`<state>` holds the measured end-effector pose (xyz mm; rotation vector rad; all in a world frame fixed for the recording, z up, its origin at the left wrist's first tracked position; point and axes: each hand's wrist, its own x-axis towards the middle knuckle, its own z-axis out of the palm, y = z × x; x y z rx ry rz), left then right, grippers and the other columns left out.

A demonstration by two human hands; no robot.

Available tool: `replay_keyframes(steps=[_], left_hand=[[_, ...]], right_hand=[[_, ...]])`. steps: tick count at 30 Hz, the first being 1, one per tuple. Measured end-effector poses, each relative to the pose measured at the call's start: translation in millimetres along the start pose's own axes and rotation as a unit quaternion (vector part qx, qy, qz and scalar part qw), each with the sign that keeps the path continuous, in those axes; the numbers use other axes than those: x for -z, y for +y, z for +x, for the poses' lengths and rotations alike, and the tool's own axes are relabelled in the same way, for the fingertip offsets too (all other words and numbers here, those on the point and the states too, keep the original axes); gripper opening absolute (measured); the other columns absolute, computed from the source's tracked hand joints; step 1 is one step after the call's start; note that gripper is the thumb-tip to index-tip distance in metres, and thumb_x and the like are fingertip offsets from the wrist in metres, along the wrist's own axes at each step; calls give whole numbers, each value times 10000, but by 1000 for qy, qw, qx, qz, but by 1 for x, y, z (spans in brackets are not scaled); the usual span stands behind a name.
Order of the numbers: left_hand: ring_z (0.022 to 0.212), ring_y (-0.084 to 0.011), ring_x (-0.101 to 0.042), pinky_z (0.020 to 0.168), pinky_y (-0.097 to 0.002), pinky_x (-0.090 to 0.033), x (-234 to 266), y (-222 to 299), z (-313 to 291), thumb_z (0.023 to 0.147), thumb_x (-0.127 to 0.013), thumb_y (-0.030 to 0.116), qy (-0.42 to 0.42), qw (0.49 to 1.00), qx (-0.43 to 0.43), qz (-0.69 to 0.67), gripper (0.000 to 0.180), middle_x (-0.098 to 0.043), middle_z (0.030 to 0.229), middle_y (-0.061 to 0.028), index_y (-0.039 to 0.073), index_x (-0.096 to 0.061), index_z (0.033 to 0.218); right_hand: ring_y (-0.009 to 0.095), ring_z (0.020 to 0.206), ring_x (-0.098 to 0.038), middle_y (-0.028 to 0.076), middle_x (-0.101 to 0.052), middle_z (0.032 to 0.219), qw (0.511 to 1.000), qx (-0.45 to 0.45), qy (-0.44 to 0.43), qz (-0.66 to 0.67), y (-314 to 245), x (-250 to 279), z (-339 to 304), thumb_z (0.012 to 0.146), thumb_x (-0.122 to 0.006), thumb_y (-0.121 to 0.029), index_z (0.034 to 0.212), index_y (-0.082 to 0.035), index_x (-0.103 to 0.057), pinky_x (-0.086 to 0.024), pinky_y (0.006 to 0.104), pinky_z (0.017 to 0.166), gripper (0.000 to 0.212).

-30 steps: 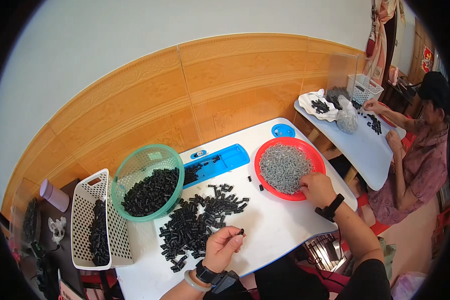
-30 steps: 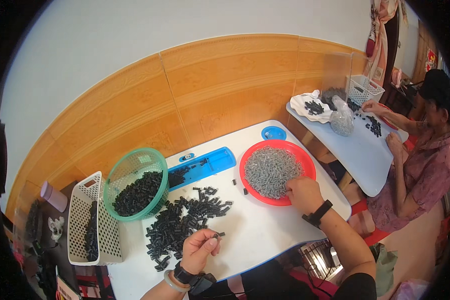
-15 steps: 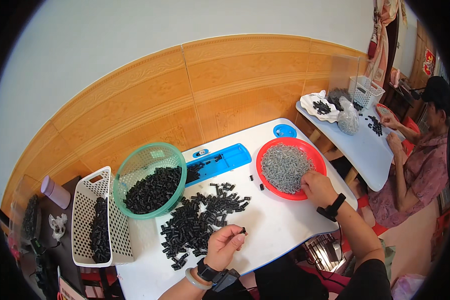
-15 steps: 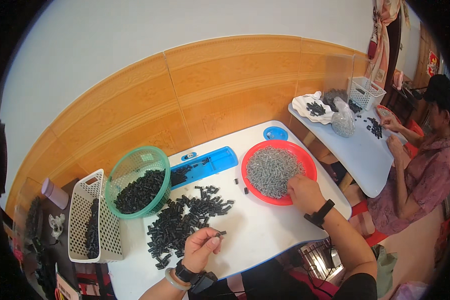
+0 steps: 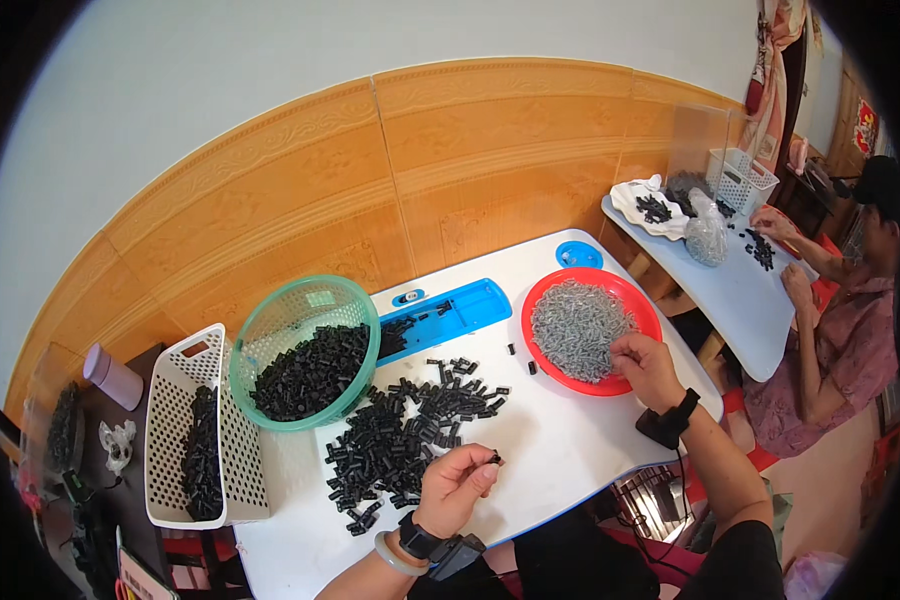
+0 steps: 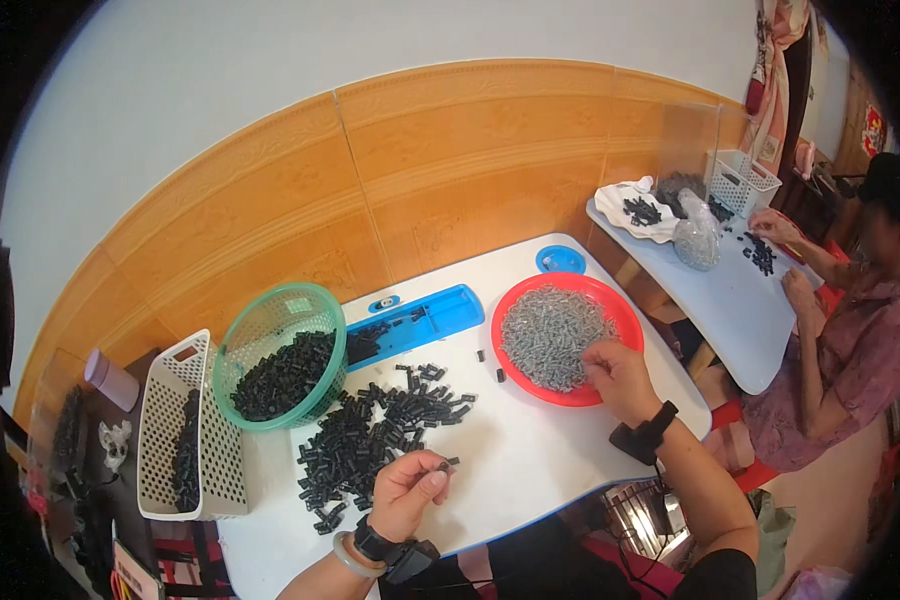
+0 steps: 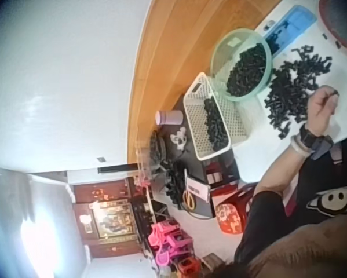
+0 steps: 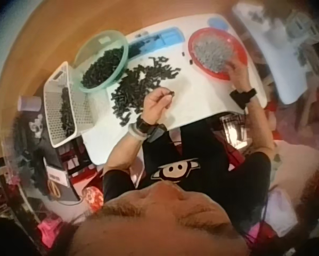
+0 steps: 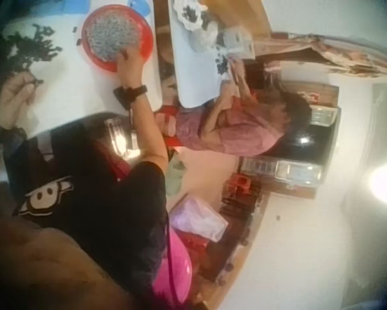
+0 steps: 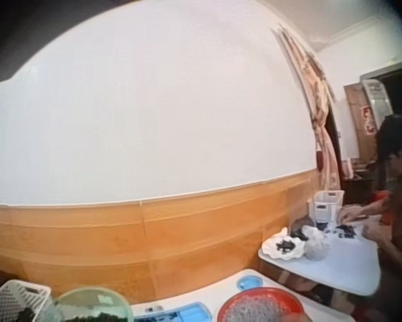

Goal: Assembling small black plastic components by inserting tiny metal pins.

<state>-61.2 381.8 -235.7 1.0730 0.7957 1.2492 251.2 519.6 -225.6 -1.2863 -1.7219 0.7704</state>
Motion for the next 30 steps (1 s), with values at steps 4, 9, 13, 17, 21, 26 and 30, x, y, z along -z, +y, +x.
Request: replay_keyframes(steps=[4, 9, 13, 17, 21, 26, 30], left_hand=[[657, -81, -511, 618, -219, -428, 0, 0, 1, 922, -597, 107, -1, 1000, 7, 4, 157, -581, 776, -26, -23, -602, 1010], [656, -73, -509, 618, -215, -426, 0, 1, 1, 918, -596, 91, 2, 1000, 3, -1, 150, -578, 774, -21, -24, -603, 1013], [657, -69, -505, 621, -209, -421, 2, 2, 1, 913, -595, 82, -10, 1000, 8, -6, 146, -569, 771, -13, -23, -605, 1014], [672, -68, -507, 630, -205, -419, 3, 3, 3, 908, -602, 82, -31, 999, 8, -12, 154, -571, 781, -12, -23, -603, 1019], [695, -71, -516, 640, -213, -432, 6, 1, 2, 904, -608, 75, -38, 999, 11, -16, 155, -581, 826, -19, -18, -602, 1028], [738, -80, -529, 656, -222, -452, 9, -3, 2, 906, -609, 65, -55, 998, -2, -14, 151, -591, 949, -49, -18, -596, 1032], [733, -82, -529, 652, -219, -449, 10, -4, 2, 909, -604, 66, -51, 999, -20, 6, 153, -590, 950, -57, -23, -593, 1032]], right_hand=[[114, 722, -623, 37, -604, 849, 985, -52, -29, 163, -6, -5, -3, 869, -533, 87, 997, -4, -565, -538, 242, 664, 161], [155, 703, -642, 77, -627, 833, 953, -84, -17, 291, -45, -19, -12, 846, -555, 78, 960, 9, -568, -563, 297, 646, 134], [200, 706, -670, 111, -644, 845, 917, -84, -59, 384, -79, -33, -25, 824, -559, 91, 950, 14, -571, -588, 344, 645, 148], [223, 735, -678, 133, -645, 855, 874, -96, -108, 463, -103, -51, -39, 810, -565, 102, 948, 25, -577, -587, 351, 657, 158], [227, 762, -680, 144, -645, 900, 854, -91, -163, 486, -117, -64, -48, 805, -570, 116, 982, 35, -576, -582, 349, 685, 194], [216, 786, -676, 151, -644, 914, 841, -75, -188, 502, -130, -75, -54, 810, -598, 109, 985, 39, -571, -570, 331, 704, 190], [196, 805, -661, 151, -644, 918, 845, -24, -208, 491, -124, -80, -54, 818, -609, 108, 980, 37, -575, -546, 304, 721, 180]])
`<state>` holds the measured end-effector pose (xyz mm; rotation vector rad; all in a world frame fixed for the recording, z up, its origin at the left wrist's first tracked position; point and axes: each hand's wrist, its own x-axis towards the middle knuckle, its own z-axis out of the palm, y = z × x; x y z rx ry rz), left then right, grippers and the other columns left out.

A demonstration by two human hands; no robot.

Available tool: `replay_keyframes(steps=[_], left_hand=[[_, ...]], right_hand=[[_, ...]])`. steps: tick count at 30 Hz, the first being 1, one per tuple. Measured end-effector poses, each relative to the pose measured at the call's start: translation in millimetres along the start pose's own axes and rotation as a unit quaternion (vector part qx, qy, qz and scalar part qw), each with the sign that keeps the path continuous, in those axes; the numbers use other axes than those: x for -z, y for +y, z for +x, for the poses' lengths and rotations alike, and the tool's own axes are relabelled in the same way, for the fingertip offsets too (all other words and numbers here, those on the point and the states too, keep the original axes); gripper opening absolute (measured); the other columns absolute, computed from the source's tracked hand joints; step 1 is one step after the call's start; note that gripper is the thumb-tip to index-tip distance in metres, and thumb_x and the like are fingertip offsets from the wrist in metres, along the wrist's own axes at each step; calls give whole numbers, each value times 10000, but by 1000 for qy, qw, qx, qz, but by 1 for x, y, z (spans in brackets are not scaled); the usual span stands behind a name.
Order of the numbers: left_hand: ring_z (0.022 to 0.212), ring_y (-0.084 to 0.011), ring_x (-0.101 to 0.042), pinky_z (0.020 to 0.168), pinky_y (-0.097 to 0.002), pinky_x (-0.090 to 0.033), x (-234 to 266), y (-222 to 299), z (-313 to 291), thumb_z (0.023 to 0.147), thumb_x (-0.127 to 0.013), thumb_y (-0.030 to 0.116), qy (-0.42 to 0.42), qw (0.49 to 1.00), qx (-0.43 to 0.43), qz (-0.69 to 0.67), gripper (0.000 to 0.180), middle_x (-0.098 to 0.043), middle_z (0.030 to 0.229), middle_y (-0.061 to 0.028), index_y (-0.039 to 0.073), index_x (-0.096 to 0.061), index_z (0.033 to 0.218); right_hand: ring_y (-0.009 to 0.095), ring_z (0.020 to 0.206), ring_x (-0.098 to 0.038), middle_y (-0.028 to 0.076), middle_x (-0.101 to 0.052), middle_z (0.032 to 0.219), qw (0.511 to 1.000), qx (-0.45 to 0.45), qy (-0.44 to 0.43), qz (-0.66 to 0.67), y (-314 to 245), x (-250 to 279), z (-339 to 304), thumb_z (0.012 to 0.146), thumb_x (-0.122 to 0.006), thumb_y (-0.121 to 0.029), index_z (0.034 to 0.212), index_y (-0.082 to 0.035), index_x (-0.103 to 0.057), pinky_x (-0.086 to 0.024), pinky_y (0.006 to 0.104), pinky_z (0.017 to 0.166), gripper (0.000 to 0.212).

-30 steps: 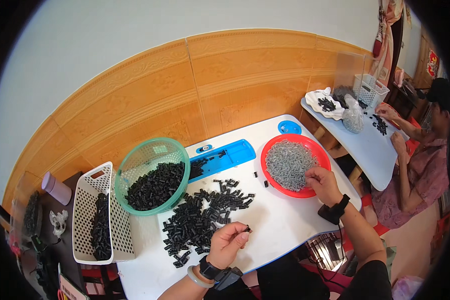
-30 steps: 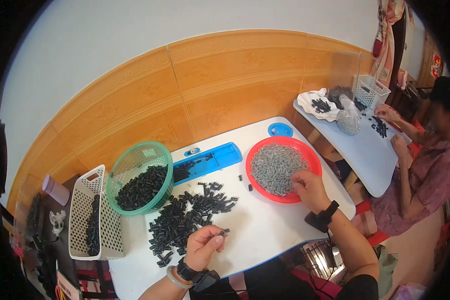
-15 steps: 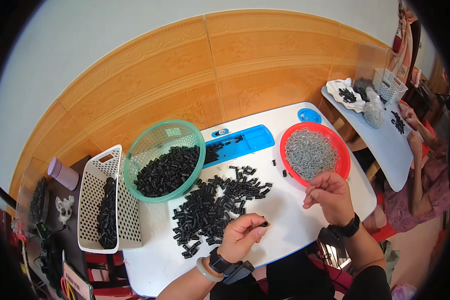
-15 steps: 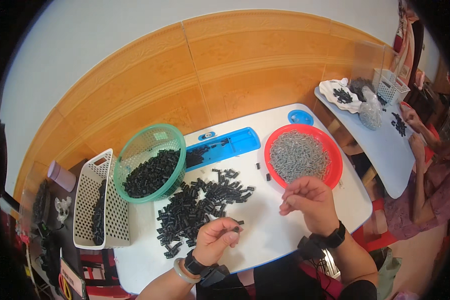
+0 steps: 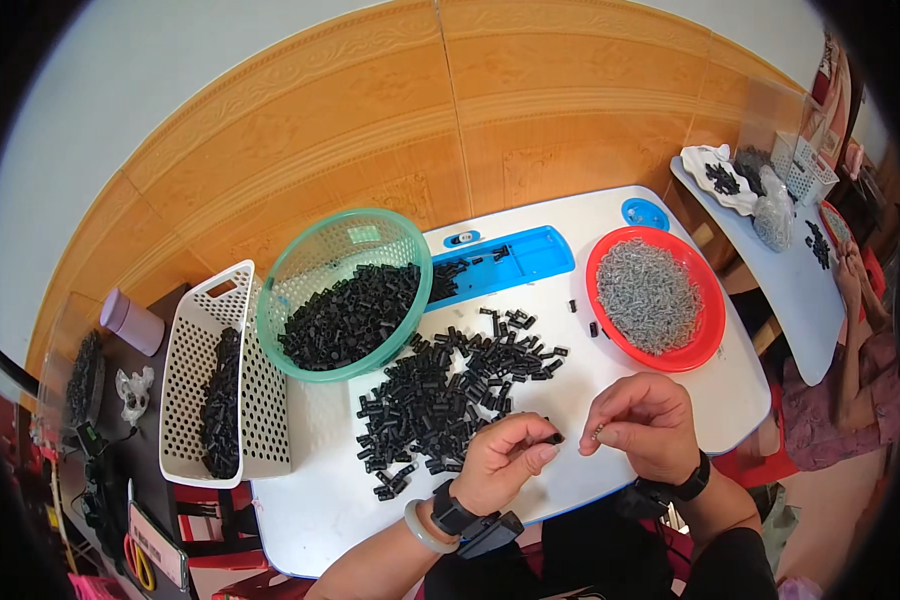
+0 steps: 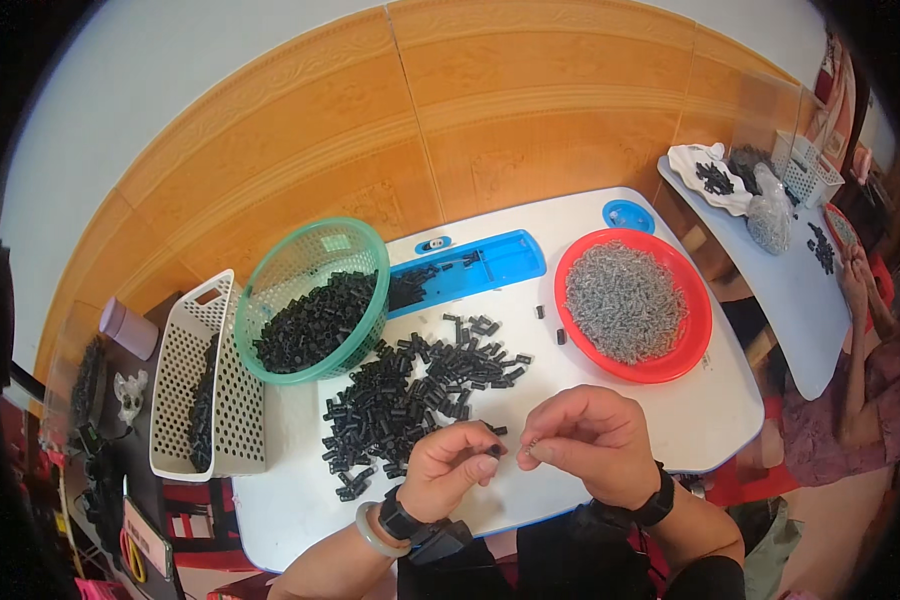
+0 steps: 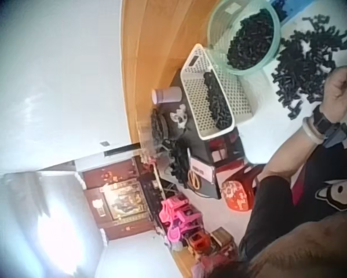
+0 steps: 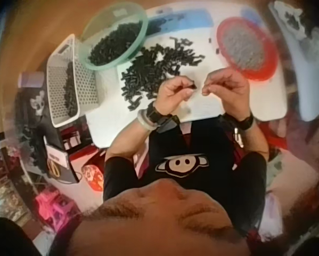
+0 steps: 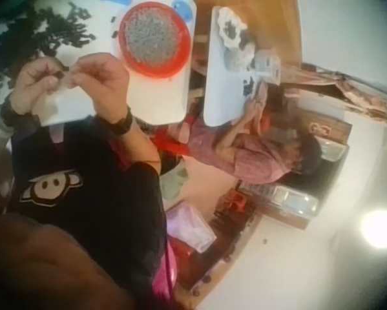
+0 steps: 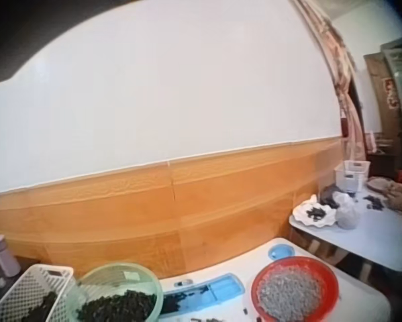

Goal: Assembling small black plastic components by inserting tiny metal pins.

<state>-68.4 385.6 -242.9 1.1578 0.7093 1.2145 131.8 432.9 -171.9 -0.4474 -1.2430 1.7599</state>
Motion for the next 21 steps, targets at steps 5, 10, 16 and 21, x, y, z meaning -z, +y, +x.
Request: replay_keyframes(steps=[5, 10, 16, 21], left_hand=[[725, -88, -528, 648, -218, -447, -1, 3, 1, 913, -600, 73, -13, 1000, 1, -24, 159, -582, 932, -60, -26, -594, 1037], [722, -93, -534, 650, -223, -451, -1, 3, 1, 907, -603, 54, -12, 1000, -6, -16, 158, -577, 927, -65, -29, -590, 1041], [732, -98, -547, 655, -231, -459, 2, -1, 0, 897, -612, 34, -14, 1000, -26, -4, 182, -568, 951, -69, -27, -572, 1064], [731, -98, -550, 645, -231, -461, 0, 0, 1, 891, -619, 28, -8, 999, -37, 17, 162, -567, 942, -68, -23, -572, 1037]], right_hand=[[188, 802, -650, 146, -650, 929, 999, 2, 16, -33, 6, 5, -1, 815, -623, 101, 957, 28, -596, -532, 303, 730, 162], [184, 802, -654, 130, -668, 922, 987, 51, 23, -153, 16, 0, 0, 799, -627, 97, 929, 23, -628, -522, 301, 726, 149], [197, 818, -667, 112, -688, 883, 939, 123, 6, -320, 22, -5, 4, 770, -634, 77, 906, -18, -656, -513, 283, 721, 168], [212, 765, -657, 96, -688, 874, 913, 150, -4, -379, 20, -7, 7, 751, -640, 69, 896, -32, -655, -503, 297, 682, 178]])
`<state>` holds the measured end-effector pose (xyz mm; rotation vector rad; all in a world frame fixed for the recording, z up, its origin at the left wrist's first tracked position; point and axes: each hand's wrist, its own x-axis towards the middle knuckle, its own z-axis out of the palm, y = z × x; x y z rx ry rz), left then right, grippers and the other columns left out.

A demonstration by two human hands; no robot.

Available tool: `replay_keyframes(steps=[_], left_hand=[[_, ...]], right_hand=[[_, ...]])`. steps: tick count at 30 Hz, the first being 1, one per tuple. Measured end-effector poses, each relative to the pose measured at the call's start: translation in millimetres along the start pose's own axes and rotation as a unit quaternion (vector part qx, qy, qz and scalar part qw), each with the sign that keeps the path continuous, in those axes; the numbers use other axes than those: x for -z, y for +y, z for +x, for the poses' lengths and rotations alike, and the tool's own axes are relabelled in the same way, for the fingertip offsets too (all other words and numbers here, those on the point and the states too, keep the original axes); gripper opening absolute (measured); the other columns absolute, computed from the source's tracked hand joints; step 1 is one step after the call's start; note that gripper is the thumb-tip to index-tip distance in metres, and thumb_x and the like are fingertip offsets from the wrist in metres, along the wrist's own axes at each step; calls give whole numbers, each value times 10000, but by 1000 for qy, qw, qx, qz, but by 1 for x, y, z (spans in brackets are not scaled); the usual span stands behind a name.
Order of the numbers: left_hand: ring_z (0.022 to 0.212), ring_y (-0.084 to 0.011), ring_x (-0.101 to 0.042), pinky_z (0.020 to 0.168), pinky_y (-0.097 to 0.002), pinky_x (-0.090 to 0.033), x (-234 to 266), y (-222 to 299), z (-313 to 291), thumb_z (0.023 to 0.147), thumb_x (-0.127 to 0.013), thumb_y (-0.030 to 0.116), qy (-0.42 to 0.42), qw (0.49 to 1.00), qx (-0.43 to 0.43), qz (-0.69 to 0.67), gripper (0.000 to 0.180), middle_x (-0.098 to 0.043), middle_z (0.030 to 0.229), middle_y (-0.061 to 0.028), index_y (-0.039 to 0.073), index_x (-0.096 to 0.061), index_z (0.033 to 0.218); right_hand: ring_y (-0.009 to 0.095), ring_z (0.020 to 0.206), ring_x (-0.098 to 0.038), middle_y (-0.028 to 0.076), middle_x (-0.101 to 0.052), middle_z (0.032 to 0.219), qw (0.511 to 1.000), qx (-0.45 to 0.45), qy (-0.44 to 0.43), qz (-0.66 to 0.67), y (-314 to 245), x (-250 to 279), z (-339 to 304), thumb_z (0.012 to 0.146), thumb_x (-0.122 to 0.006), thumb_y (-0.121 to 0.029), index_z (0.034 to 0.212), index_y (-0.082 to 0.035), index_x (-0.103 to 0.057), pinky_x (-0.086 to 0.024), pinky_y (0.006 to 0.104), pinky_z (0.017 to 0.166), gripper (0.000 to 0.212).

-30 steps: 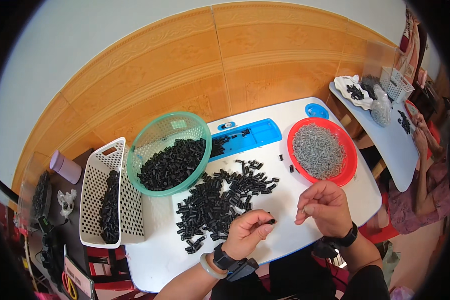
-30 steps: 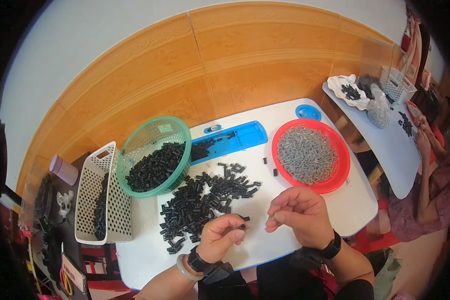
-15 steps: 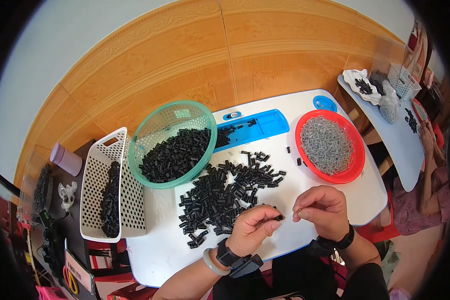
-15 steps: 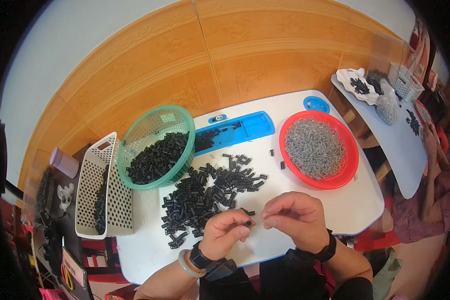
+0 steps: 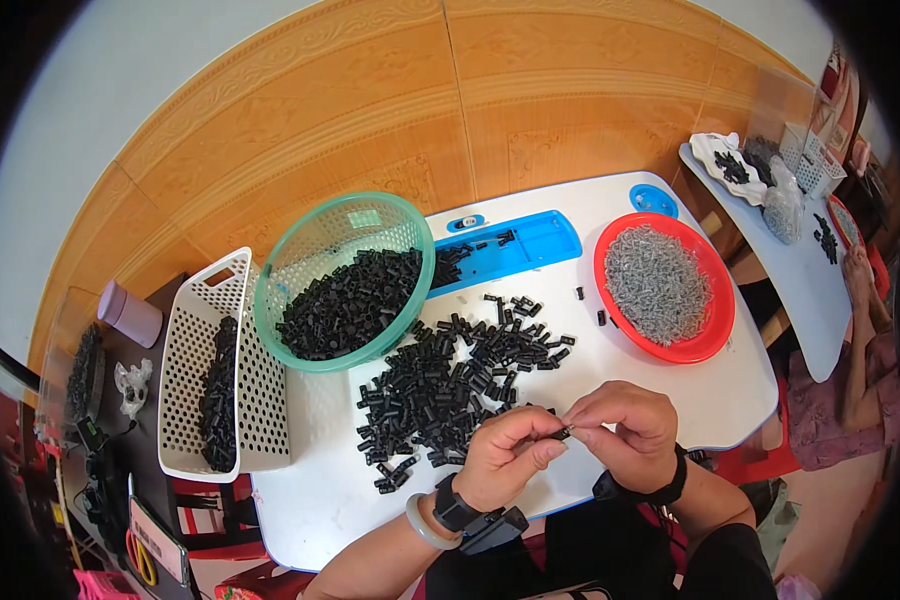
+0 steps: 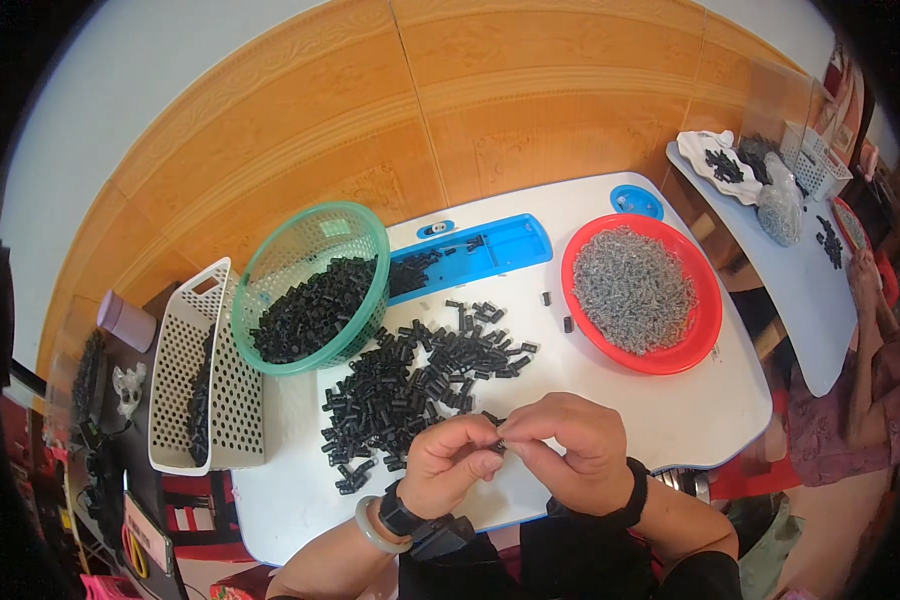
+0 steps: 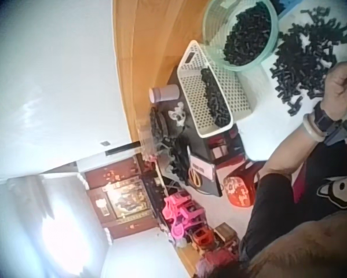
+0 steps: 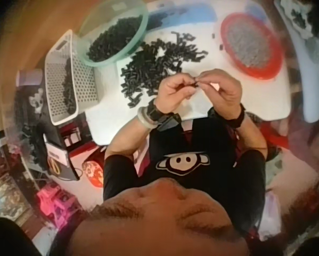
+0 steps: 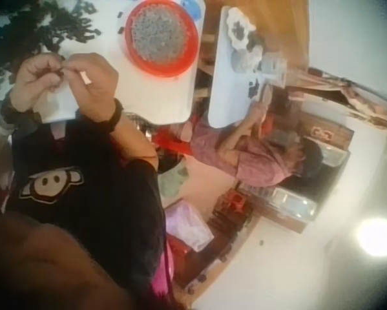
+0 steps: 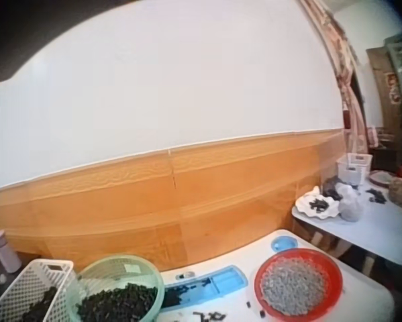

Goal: Assembling small black plastic components by inserting tiny metal pins.

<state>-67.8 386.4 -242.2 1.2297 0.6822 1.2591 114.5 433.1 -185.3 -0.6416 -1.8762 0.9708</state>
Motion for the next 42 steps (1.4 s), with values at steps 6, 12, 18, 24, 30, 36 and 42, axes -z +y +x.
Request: replay_keyframes(steps=[6, 12, 18, 24, 30, 36, 42], left_hand=[[712, -84, -535, 627, -221, -450, -2, 3, 2, 879, -633, 26, 13, 998, -27, 60, 136, -569, 907, -49, -18, -576, 995], [723, -82, -536, 635, -218, -451, -2, 3, 2, 880, -635, 31, 8, 999, -7, 46, 132, -573, 915, -48, -19, -582, 991], [751, -88, -548, 661, -216, -458, -2, 3, 1, 879, -635, 29, 7, 1000, -3, 21, 142, -589, 944, -56, -16, -589, 1006], [776, -122, -568, 660, -250, -449, 1, 7, 5, 773, -672, -55, -33, 997, -20, 71, 144, -611, 841, -58, -7, -633, 903], [664, -164, -552, 609, -271, -425, -6, 16, 11, 722, -723, -27, -133, 989, -11, 57, 133, -602, 735, -69, 10, -638, 817], [690, -170, -569, 623, -277, -429, -7, 11, 11, 727, -756, -3, -121, 991, -18, 58, 149, -623, 757, -63, 11, -657, 837], [707, -160, -569, 637, -266, -430, -8, 11, 10, 752, -735, -18, -77, 996, -16, 40, 123, -626, 786, -60, 0, -640, 829]], right_hand=[[243, 727, -648, 97, -687, 878, 996, 62, -23, -64, -2, 2, 2, 705, -648, 72, 904, -44, -656, -497, 306, 662, 231], [250, 741, -653, 101, -686, 882, 992, 79, -24, -93, -3, 2, 1, 709, -657, 71, 927, -40, -659, -505, 316, 658, 245], [235, 747, -653, 110, -680, 877, 996, 32, -13, -82, -1, 5, -5, 738, -645, 86, 922, -27, -662, -504, 304, 656, 217], [230, 707, -639, 114, -666, 825, 991, -11, 3, -132, 6, 27, -2, 757, -652, 52, 897, -14, -652, -497, 303, 636, 155], [259, 649, -612, 118, -617, 728, 977, -113, -92, -156, 15, 41, -2, 767, -652, -4, 855, -19, -637, -480, 325, 594, 91], [311, 706, -608, 124, -626, 785, 966, -20, -14, -258, 21, 47, 4, 740, -668, -9, 850, -33, -629, -481, 377, 629, 119], [310, 819, -586, 108, -628, 834, 910, 83, -6, -405, 32, 61, 44, 698, -646, 10, 833, -34, -633, -476, 392, 739, 142]])
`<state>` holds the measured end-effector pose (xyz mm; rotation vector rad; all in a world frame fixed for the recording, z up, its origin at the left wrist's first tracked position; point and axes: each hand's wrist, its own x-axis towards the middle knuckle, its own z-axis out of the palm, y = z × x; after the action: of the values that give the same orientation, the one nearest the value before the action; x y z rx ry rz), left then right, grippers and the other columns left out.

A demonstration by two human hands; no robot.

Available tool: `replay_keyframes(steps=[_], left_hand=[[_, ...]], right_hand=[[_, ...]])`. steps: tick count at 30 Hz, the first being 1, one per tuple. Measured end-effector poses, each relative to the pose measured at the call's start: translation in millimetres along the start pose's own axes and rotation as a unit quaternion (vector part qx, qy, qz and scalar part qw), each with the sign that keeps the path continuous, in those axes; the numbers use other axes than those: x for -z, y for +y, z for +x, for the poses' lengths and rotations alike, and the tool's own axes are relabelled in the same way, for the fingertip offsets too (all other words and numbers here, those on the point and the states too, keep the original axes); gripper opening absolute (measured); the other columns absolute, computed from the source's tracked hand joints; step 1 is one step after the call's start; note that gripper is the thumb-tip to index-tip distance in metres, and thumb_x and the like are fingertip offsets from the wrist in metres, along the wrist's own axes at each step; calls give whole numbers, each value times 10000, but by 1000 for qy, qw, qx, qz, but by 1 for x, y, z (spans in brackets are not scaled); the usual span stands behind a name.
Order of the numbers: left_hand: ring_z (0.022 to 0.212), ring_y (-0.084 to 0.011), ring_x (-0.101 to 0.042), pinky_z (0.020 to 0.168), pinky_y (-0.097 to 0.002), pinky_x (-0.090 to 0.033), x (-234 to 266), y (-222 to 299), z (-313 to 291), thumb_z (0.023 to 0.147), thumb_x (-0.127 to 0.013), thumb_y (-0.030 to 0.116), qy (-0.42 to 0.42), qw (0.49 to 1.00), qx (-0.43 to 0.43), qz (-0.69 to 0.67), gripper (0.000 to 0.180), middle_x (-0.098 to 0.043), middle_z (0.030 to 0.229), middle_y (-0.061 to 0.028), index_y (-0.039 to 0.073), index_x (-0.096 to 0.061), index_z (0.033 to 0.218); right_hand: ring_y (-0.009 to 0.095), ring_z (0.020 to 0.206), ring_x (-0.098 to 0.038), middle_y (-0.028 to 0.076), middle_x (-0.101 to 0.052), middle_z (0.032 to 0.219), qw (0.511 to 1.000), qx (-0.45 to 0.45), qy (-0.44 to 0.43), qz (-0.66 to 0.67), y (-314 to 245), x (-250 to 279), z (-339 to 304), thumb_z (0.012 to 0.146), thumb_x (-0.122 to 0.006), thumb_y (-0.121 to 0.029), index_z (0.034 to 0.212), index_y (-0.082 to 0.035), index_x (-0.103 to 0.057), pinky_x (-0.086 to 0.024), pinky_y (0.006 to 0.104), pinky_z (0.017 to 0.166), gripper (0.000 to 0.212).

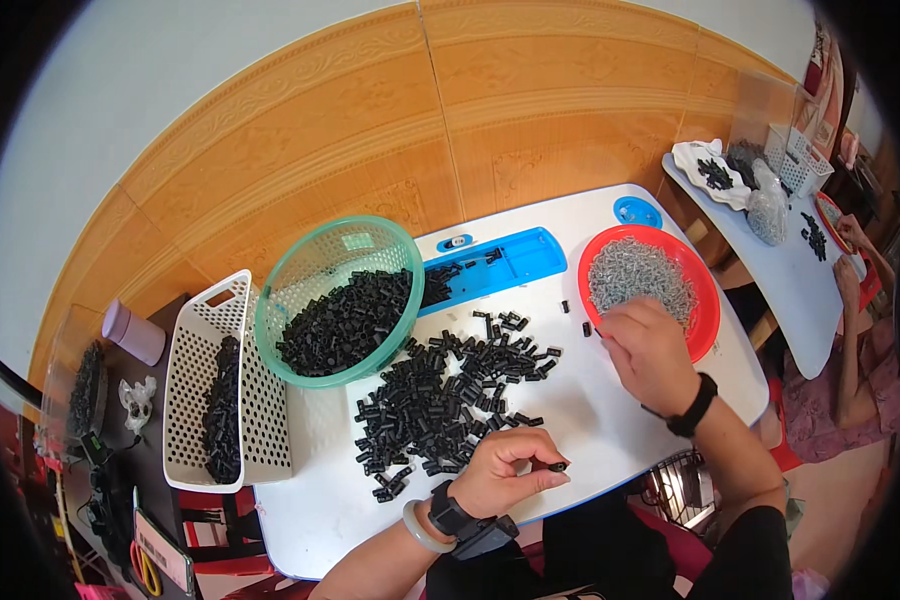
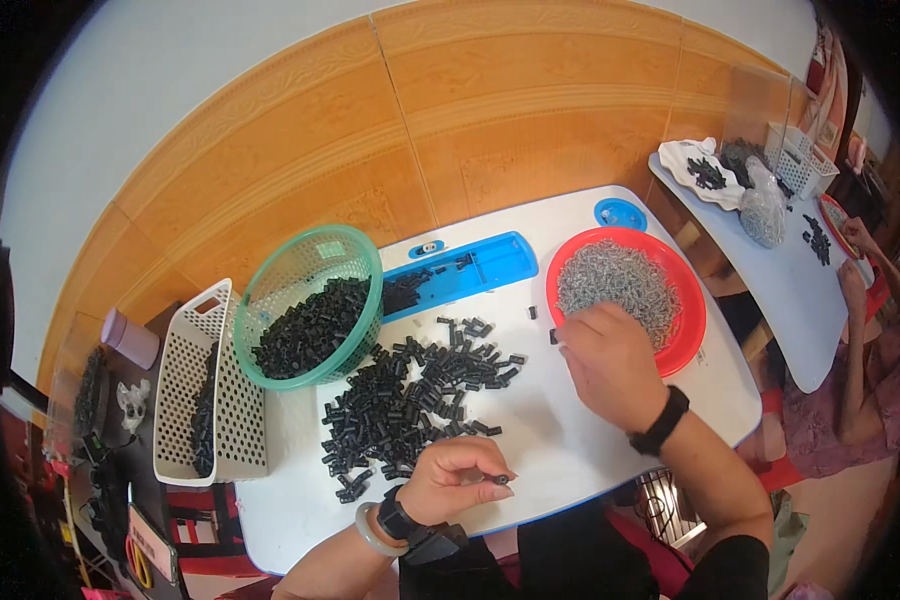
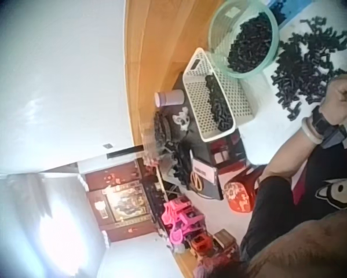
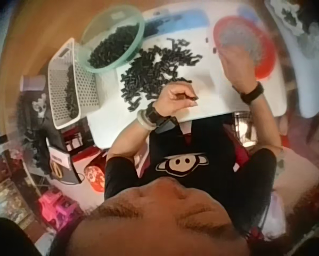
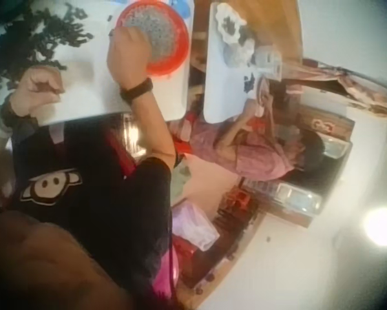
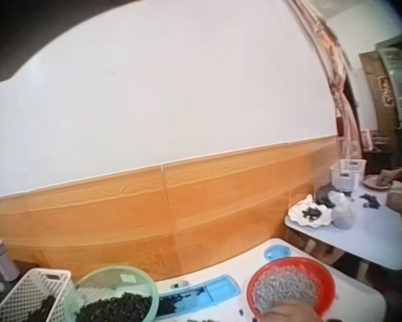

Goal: Assembling small black plastic components by inserting tiny metal pins.

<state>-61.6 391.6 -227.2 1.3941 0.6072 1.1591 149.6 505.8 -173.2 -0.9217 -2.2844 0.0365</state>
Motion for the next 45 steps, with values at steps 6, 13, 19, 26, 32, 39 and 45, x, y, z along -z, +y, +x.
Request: replay_keyframes(steps=[6, 13, 19, 26, 32, 39, 45], left_hand=[[701, -137, -558, 626, -251, -421, 2, -3, -2, 779, -727, 4, 20, 999, 25, 2, 107, -607, 773, -54, -3, -632, 830], [695, -125, -544, 618, -246, -412, 0, -5, -3, 792, -723, 17, 17, 1000, 11, 2, 106, -597, 783, -48, -4, -630, 840], [735, -129, -559, 658, -248, -430, 2, -1, -3, 788, -722, 4, 10, 1000, 11, 18, 104, -606, 807, -57, -8, -629, 832], [767, -136, -574, 692, -255, -446, 3, -2, -5, 783, -720, -10, 0, 998, 44, 36, 104, -621, 833, -63, -15, -627, 828], [767, -127, -570, 686, -248, -446, 3, -4, -6, 797, -704, -24, -4, 999, 40, 27, 94, -610, 839, -61, -18, -622, 843], [774, -120, -570, 684, -241, -447, 4, -8, -8, 802, -701, -24, -5, 999, 53, 4, 95, -606, 854, -61, -16, -623, 855], [781, -114, -567, 681, -238, -447, 5, -10, -8, 805, -702, -17, -3, 999, 32, 4, 103, -598, 866, -57, -17, -622, 871]], right_hand=[[284, 918, -564, 86, -619, 824, 989, 46, -121, -67, 32, -29, 40, 700, -591, -12, 788, -56, -649, -401, 446, 912, 114], [279, 938, -558, 78, -624, 805, 963, 82, -216, -140, 44, -51, 56, 710, -588, -11, 764, -80, -660, -256, 542, 1068, 113], [266, 933, -565, 50, -623, 760, 943, 82, -268, -179, 42, -53, 58, 695, -630, -28, 741, -98, -649, -211, 567, 1093, 86], [261, 891, -596, 67, -638, 747, 937, 130, -280, -163, 37, -55, 56, 726, -549, -15, 723, -97, -654, -245, 536, 1070, 134], [269, 816, -615, 85, -637, 751, 934, 121, -327, -75, 32, -49, 55, 727, -608, -48, 760, -82, -652, -388, 475, 952, 65], [338, 832, -616, 141, -628, 812, 950, 59, -307, 0, 8, -63, 61, 738, -602, -64, 808, -48, -637, -492, 458, 711, 80], [340, 811, -614, 142, -613, 798, 953, 64, -297, -9, 3, -87, 62, 741, -592, -56, 800, -45, -629, -493, 454, 711, 70]])
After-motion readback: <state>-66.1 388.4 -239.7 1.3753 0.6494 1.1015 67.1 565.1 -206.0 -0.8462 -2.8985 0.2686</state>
